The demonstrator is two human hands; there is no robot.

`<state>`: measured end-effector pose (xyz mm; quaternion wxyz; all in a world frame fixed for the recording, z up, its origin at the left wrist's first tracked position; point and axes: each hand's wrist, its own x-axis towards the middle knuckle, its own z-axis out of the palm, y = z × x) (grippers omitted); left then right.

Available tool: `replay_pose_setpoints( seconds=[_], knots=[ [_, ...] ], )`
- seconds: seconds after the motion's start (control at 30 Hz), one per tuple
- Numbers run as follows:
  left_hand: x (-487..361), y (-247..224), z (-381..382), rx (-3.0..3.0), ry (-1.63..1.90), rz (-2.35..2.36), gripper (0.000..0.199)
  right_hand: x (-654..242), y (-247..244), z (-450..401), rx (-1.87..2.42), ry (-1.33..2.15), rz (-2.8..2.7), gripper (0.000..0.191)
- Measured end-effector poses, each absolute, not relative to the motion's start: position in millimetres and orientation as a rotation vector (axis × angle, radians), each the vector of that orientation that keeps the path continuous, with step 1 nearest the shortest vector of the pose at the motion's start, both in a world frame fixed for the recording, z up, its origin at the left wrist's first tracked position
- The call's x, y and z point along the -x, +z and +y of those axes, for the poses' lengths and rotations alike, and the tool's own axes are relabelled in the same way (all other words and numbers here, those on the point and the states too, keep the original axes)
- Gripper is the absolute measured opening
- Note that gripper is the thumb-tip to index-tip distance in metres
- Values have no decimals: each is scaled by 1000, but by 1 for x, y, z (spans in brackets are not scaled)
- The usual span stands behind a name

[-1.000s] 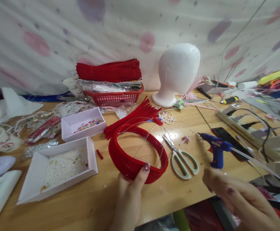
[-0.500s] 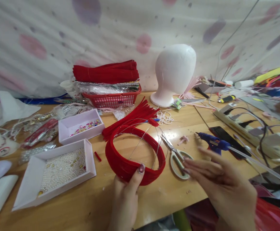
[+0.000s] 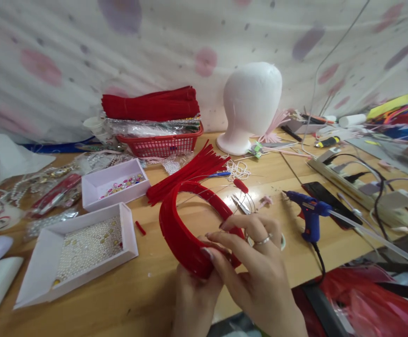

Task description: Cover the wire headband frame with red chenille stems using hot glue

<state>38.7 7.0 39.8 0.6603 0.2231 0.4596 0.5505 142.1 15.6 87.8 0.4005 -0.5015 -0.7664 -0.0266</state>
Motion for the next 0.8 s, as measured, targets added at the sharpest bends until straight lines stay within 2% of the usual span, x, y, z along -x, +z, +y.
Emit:
replay_pose_setpoints(
  seconds=[0.13,0.4,0.47,0.57,0.67,0.8],
  knots=[
    [-36,45,7,-660,1183,1018,19,-139,85,12,1240,84,-1852,17],
    [-36,57,4,-662,1260,1078,16,-148,75,11,1243,133,-1579,15],
    [-37,56,4,-613,1278,1127,16,-151,75,12,1121,287,-1357,18],
    [-37,54,4,-558,1303,1159,17,-156,79,13,834,780,-957,26],
    [-34,51,6,-507,1288,1171,24,-163,82,15,744,1060,-709,26],
    [-24,42,16,-387,1251,1144,46,-175,79,21,802,990,-608,36]
  ],
)
